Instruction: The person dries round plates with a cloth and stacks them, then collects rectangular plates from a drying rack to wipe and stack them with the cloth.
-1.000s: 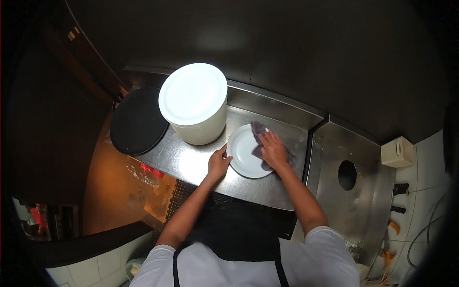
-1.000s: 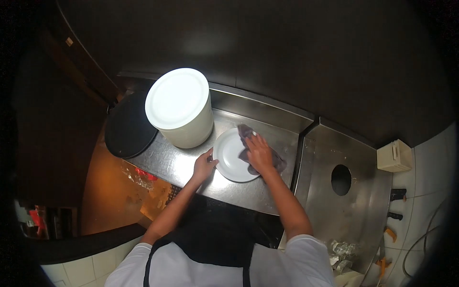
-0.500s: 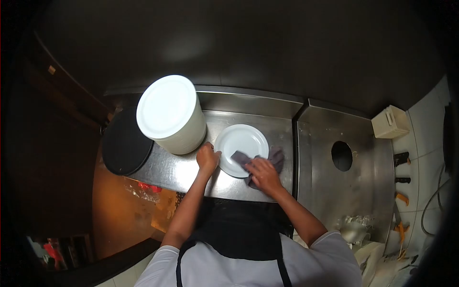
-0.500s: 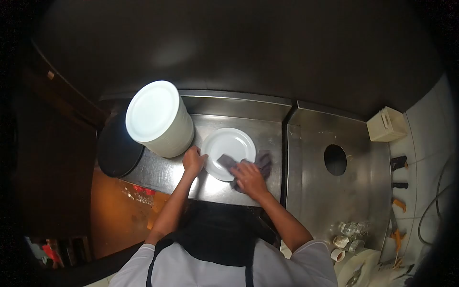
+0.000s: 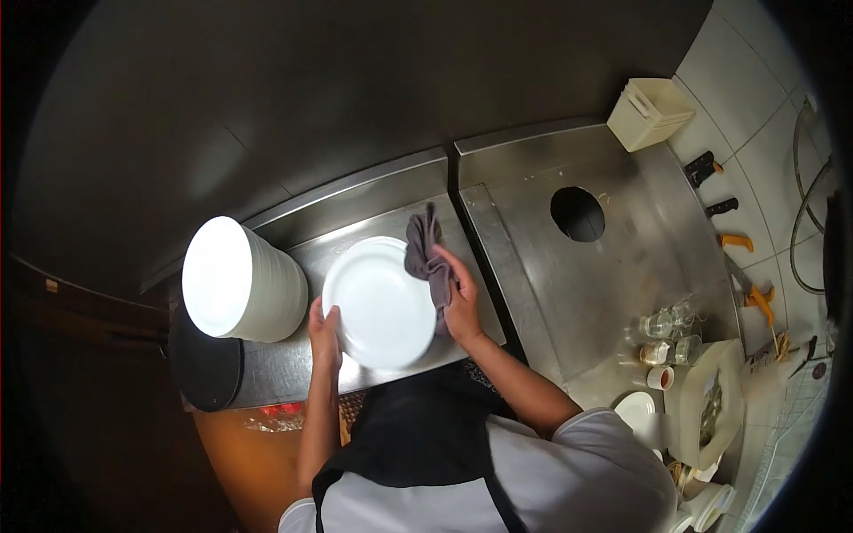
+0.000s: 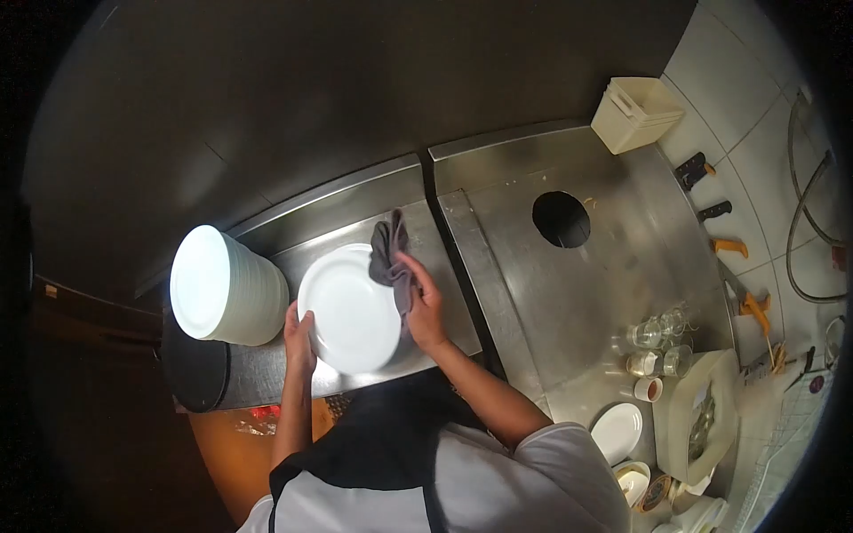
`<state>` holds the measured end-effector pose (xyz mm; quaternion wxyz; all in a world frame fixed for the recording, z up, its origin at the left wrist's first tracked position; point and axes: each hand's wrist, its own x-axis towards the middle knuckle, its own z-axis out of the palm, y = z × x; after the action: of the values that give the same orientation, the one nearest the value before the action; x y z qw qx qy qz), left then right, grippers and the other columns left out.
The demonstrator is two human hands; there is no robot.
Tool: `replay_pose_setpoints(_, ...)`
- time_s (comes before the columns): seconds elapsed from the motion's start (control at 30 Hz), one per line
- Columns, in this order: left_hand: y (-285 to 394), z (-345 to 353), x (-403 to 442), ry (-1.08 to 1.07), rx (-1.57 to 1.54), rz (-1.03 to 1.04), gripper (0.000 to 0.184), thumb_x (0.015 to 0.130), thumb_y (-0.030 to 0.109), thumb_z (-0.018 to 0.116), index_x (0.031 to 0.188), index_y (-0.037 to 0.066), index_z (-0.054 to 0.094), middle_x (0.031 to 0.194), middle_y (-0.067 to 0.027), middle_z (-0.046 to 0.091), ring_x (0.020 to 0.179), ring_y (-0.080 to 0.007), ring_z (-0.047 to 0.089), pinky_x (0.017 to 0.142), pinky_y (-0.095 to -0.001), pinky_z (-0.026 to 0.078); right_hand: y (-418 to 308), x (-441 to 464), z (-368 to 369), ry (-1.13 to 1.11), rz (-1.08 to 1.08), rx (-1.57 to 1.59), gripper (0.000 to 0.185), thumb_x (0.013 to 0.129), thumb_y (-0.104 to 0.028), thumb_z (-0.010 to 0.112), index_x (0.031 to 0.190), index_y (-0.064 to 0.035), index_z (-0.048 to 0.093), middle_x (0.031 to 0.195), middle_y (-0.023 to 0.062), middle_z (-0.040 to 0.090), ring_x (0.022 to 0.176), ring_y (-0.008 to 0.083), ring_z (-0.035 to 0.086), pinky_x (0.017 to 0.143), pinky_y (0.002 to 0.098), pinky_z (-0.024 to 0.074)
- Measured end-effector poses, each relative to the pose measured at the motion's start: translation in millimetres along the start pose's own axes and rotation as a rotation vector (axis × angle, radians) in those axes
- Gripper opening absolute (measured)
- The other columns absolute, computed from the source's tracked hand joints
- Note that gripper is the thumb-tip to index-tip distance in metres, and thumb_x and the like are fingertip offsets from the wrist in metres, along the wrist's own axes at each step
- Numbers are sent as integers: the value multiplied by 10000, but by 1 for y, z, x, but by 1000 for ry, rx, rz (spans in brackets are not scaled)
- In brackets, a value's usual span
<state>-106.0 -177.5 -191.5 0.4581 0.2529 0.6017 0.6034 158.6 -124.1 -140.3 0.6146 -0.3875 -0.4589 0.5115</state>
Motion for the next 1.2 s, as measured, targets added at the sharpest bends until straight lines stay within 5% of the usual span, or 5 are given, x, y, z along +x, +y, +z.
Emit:
replay_pose_setpoints(0.33, 96, 18, -52, -337, 85, -25, 532, 958, 62, 699, 1444, -34, 508, 1249, -105, 689, 1089, -165, 656, 975, -297, 521, -37, 6, 47, -664, 646, 702, 467, 1038, -264, 589, 1422, 1, 576, 1391, 95, 632, 1260, 192, 586, 1088, 343, 437)
replay_pose_setpoints(0.53, 78, 1, -77, 55, 305, -119, 478, 1041, 298, 627, 1368, -37, 529, 1174, -98, 659, 1055, -192, 633, 923, -338, 520, 8, -49, 88, -851, 854, 775, 482, 1036, -262, 603, 1436, 3, 561, 1396, 91, 631, 1236, 186, 600, 1069, 348, 460)
replay_pose_setpoints(0.9, 70, 18, -55, 125, 401, 571, 585, 1072, 416, 552, 1354, -97, 558, 1229, -241, 657, 1033, -318, 662, 935, -437, 531, 43, -121, 31, -616, 722, 908, 514, 1032, -257, 628, 1464, 5, 534, 1405, 82, 628, 1191, 176, 624, 1035, 357, 503)
replay_pose_setpoints(0.93, 74, -1, -39, 10, 518, 258, 587, 1077, 411, 538, 1395, -81, 516, 1301, -280, 613, 1090, -339, 652, 952, -448, 530, 44, -126, 32, -585, 694, 900, 517, 1032, -257, 630, 1466, 5, 531, 1406, 82, 628, 1187, 175, 626, 1032, 358, 506)
replay_pose_setpoints(1.2, 95, 7, -40, -235, 446, 325, 696, 1074, 482, 497, 1340, -161, 521, 1250, -321, 625, 1039, -347, 661, 898, -446, 557, -31, -154, 54, -198, 399, 336, 437, 1037, -219, 561, 1412, 6, 577, 1246, 126, 708, 1102, 183, 664, 982, 345, 536)
